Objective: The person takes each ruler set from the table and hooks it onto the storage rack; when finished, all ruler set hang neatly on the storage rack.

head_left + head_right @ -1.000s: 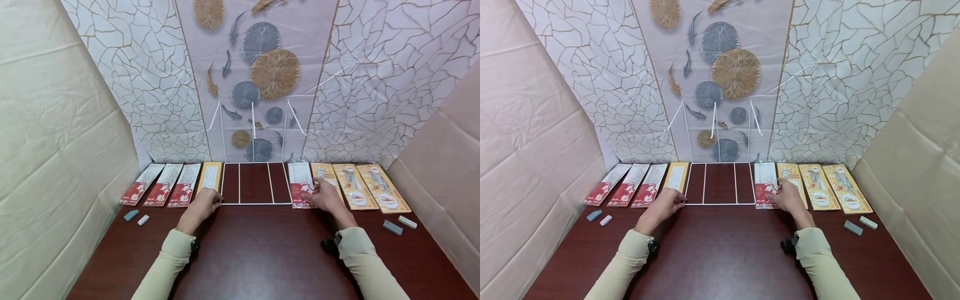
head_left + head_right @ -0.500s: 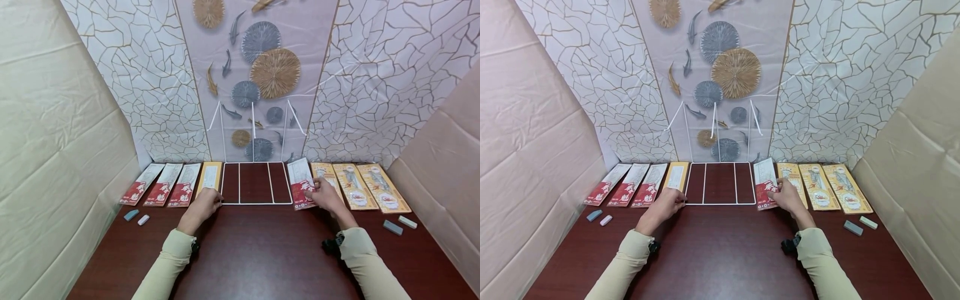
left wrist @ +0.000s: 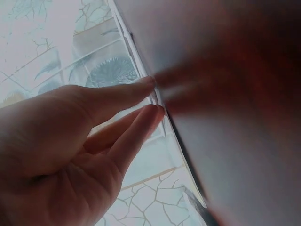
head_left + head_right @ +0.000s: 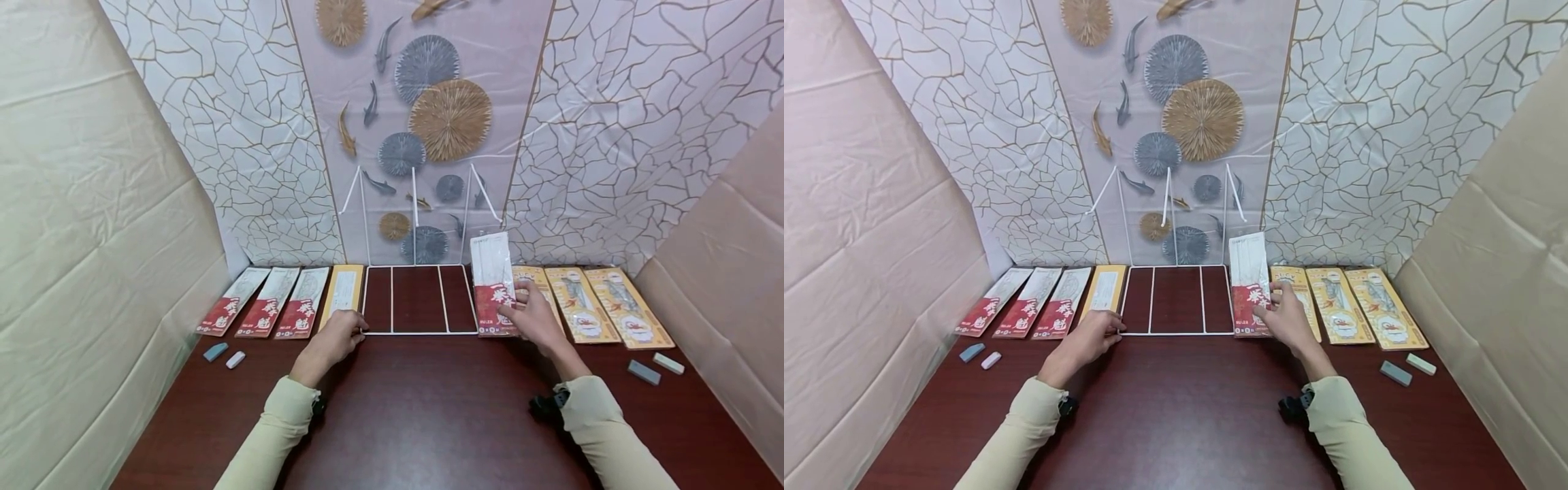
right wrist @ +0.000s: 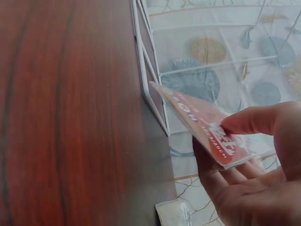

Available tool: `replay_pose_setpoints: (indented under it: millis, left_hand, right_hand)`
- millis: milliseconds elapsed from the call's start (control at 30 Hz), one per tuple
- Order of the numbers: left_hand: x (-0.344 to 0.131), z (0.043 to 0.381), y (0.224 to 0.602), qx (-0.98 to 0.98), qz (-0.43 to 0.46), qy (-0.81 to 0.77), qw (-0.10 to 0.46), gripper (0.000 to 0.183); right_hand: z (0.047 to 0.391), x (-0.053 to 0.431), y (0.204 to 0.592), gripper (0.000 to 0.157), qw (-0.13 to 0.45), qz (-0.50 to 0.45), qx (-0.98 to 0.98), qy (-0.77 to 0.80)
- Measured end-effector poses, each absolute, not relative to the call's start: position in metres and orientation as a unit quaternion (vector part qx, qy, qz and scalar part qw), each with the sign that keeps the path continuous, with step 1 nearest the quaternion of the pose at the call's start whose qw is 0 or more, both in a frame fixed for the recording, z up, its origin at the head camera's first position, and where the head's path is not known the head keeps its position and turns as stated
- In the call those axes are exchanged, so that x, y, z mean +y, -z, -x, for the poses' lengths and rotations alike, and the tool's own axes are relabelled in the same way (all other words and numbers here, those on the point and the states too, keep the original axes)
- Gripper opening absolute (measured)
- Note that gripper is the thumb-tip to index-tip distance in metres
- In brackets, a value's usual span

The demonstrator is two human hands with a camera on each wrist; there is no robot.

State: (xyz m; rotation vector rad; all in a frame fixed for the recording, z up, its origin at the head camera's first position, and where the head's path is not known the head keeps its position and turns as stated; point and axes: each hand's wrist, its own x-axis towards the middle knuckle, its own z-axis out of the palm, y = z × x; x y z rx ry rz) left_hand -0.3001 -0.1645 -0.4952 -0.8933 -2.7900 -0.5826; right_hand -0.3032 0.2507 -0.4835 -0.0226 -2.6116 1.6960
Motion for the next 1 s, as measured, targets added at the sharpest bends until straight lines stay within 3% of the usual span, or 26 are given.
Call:
replay_pose_setpoints:
  millis: [267, 400, 600, 767, 1000]
  left_hand:
    - [-0.167, 0.292, 0.495, -0.937, 0.300, 0.173, 0.046, 0.019]
    - [-0.167, 0.291, 0.495, -0.937, 0.301, 0.174, 0.045, 0.021]
    - [-0.168, 0.290, 0.494, -0.936, 0.294, 0.184, 0.061, 0.015]
    - [-0.165, 0.293, 0.491, -0.932, 0.295, 0.194, 0.084, 0.010]
    - [-0.161, 0.299, 0.493, -0.937, 0.286, 0.180, 0.092, 0.015]
  right_hand:
    - [0.294, 0.251, 0.469, 0.067, 0.088, -0.039, -0.812, -0.576]
    - [0.289, 0.250, 0.460, 0.057, 0.110, -0.047, -0.797, -0.593]
    - [0.285, 0.247, 0.449, 0.043, 0.126, -0.044, -0.794, -0.594]
    - [0.281, 0.247, 0.446, 0.043, 0.131, -0.090, -0.784, -0.600]
    - [0.273, 0.248, 0.456, 0.039, 0.141, -0.164, -0.748, -0.627]
